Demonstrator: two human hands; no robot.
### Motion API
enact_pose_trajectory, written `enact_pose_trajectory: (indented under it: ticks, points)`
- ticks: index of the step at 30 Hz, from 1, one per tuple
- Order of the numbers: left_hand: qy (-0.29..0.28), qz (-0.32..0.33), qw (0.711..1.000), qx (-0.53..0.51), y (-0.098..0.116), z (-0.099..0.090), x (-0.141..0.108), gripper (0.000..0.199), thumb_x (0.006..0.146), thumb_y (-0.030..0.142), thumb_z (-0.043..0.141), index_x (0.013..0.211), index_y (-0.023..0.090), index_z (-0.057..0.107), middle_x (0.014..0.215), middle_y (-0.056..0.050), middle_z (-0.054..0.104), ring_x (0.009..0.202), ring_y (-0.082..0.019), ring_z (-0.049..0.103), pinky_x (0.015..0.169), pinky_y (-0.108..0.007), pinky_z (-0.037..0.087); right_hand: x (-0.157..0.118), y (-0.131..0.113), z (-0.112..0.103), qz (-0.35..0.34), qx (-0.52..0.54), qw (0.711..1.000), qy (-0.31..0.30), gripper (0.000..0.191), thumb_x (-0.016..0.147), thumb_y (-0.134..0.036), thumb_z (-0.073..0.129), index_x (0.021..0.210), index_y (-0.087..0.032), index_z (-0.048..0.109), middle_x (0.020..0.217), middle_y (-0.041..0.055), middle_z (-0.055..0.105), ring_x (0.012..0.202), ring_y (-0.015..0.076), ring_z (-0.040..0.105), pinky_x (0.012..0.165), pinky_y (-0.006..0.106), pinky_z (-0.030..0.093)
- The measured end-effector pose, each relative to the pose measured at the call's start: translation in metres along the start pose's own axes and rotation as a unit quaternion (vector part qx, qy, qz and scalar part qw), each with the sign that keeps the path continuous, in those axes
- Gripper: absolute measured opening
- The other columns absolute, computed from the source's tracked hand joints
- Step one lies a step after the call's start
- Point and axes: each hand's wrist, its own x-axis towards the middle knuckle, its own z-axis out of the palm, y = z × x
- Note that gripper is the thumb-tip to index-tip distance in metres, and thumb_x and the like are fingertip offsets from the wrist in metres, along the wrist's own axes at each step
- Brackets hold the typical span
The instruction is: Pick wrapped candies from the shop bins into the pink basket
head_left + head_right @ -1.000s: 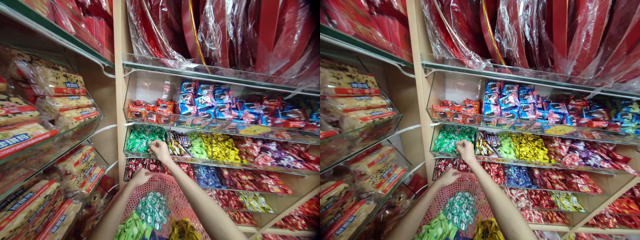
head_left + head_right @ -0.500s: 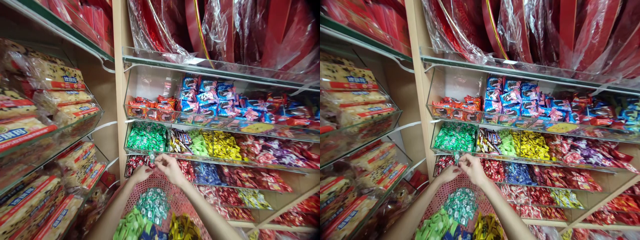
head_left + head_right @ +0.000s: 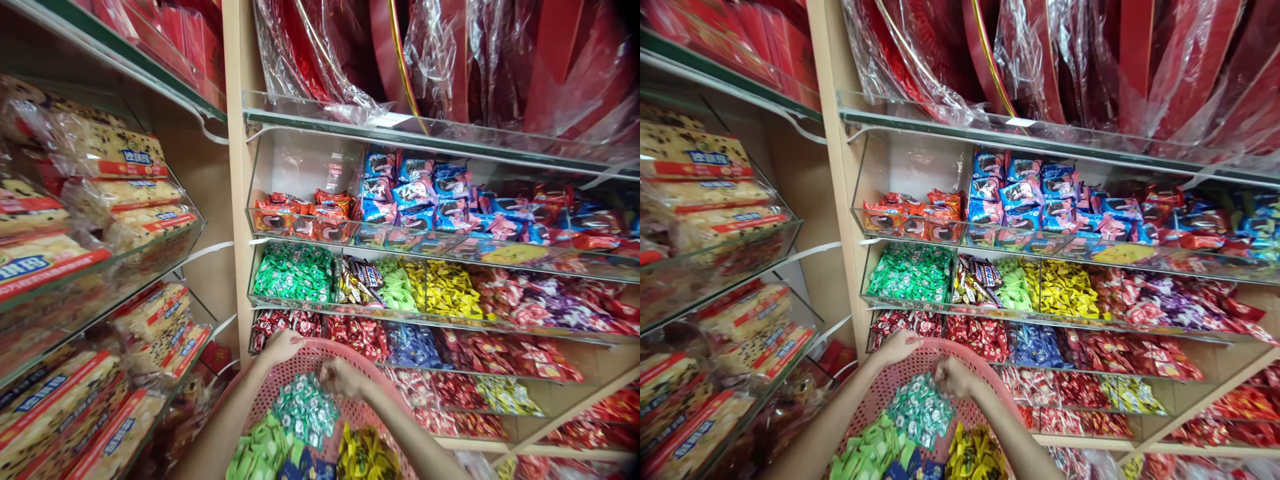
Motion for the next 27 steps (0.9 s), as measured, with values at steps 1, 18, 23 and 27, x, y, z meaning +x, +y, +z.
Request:
enact_pose_trajectory:
  ticks: [1, 18, 23, 27]
  points:
    - [0.0, -0.002, 1.0, 0.0, 0.0, 0.0, 0.0, 0.03, 0.081, 0.041, 0.047, 0.07, 0.019, 0.063, 0.064, 0.001, 0.059, 0.062, -0.012, 0.051, 0.055, -0.021, 0.024, -0.001, 0.0, 0.001, 0.02, 0.011, 0.999, -0.022, 0.014, 0.053, -0.007, 0.053, 0.059, -0.018, 0.061, 0.041, -0.0057, 0.051, 0.037, 0.009, 0.048, 0.036, 0.016, 0.033]
    - [0.005, 0.011, 1.0, 0.001, 0.002, -0.001, -0.001, 0.028, 0.08, 0.039, 0.047, 0.065, 0.019, 0.06, 0.06, 0.002, 0.055, 0.059, -0.011, 0.047, 0.052, -0.022, 0.022, -0.01, -0.015, 0.01, 0.1, -0.006, 0.993, -0.06, 0.015, 0.063, -0.006, 0.055, 0.071, -0.019, 0.057, 0.049, -0.0062, 0.051, 0.041, 0.0077, 0.046, 0.044, 0.018, 0.038]
    - [0.008, 0.014, 1.0, 0.003, 0.004, -0.004, -0.003, 0.028, 0.079, 0.038, 0.048, 0.062, 0.018, 0.058, 0.058, 0.002, 0.053, 0.058, -0.011, 0.046, 0.052, -0.022, 0.021, -0.01, -0.011, 0.01, 0.073, -0.023, 0.996, -0.047, 0.012, 0.064, -0.012, 0.057, 0.072, -0.021, 0.058, 0.051, -0.0053, 0.052, 0.044, 0.0084, 0.047, 0.046, 0.02, 0.039]
    - [0.005, 0.007, 1.0, 0.006, 0.006, -0.006, -0.004, 0.03, 0.08, 0.04, 0.047, 0.064, 0.018, 0.06, 0.058, 0.002, 0.053, 0.058, -0.011, 0.046, 0.051, -0.022, 0.021, -0.008, -0.001, 0.011, 0.049, -0.054, 0.996, -0.042, 0.014, 0.062, -0.012, 0.057, 0.072, -0.022, 0.061, 0.053, -0.0038, 0.054, 0.047, 0.0098, 0.048, 0.048, 0.021, 0.04]
